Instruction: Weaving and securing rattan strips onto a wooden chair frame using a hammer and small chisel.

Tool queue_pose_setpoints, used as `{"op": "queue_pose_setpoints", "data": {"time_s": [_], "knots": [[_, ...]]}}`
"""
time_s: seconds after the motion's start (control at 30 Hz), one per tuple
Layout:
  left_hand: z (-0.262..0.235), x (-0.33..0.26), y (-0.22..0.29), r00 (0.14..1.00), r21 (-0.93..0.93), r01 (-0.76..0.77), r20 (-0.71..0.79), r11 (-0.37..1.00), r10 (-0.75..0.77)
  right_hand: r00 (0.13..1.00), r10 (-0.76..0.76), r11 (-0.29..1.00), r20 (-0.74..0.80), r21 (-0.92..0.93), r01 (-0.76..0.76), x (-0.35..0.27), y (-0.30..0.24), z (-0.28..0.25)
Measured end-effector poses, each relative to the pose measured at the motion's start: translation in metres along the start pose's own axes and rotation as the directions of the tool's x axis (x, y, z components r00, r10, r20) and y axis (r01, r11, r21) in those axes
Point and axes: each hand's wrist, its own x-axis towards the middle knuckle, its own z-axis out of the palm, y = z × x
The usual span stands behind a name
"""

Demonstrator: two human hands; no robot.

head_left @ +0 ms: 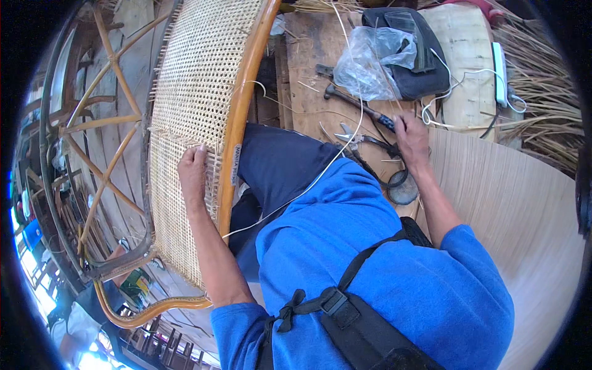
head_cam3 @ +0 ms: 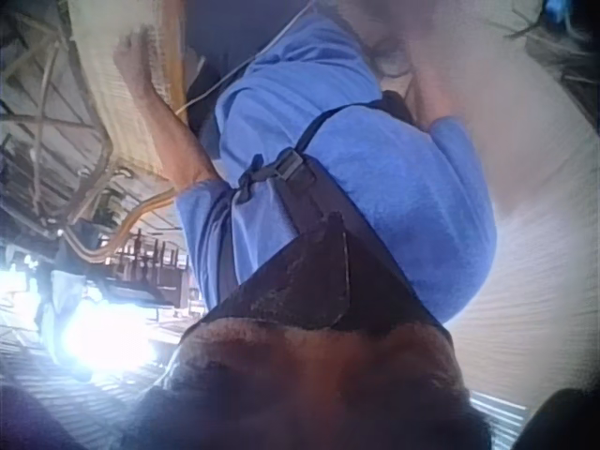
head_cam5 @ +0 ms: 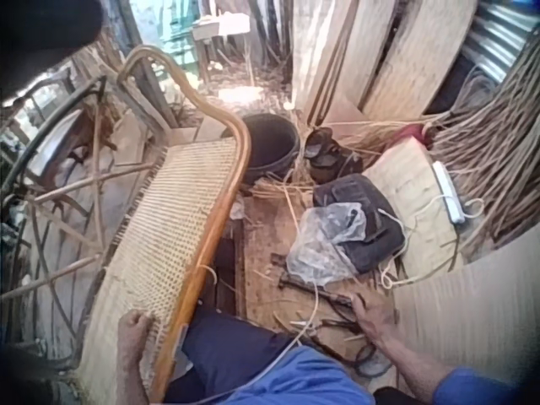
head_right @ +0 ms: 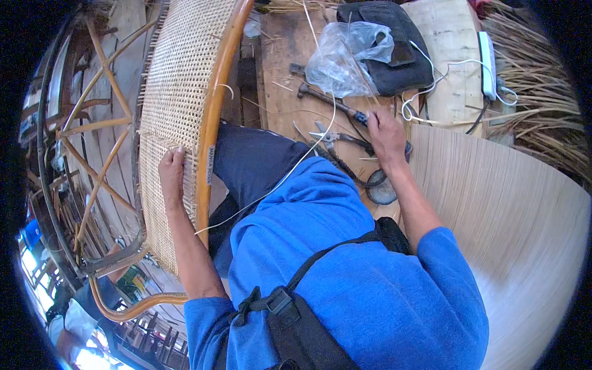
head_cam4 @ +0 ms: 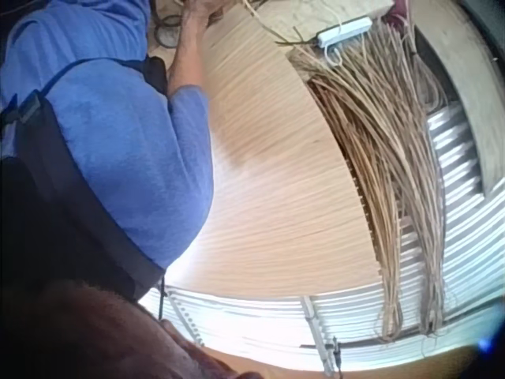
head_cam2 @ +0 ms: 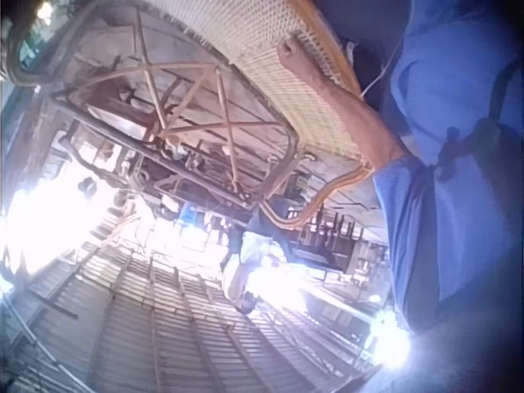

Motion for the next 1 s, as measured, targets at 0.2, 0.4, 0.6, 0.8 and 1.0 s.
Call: {"op": "queue_pose_setpoints", "data": {"time_s": [0.2, 0.4, 0.6, 0.8, 1.0], "knots": [[-0.001, 0.002, -0.008, 0.999, -0.045, 0.042, -0.002, 0.998, -0.042, 0.939, -0.325, 0.886, -0.112, 0.310, 0.344, 0.049, -0.079, 0.046], [0.002, 0.004, -0.017, 0.997, -0.094, 0.071, -0.013, 0.993, -0.072, 0.934, -0.188, 0.939, 0.305, -0.222, 0.261, 0.099, -0.054, 0.063], [0.001, 0.002, -0.012, 0.997, -0.160, 0.074, -0.010, 0.984, -0.077, 0.862, -0.499, 0.773, 0.084, -0.406, 0.487, 0.083, 0.018, 0.052], [0.001, 0.001, -0.013, 0.997, -0.163, 0.074, 0.004, 0.984, -0.074, 0.933, -0.353, 0.862, 0.067, -0.365, 0.352, 0.086, 0.015, 0.043], [-0.003, 0.001, -0.011, 0.996, -0.230, 0.089, 0.014, 0.969, -0.088, 0.956, -0.290, 0.957, -0.036, -0.018, 0.290, 0.090, 0.001, 0.031]]}}
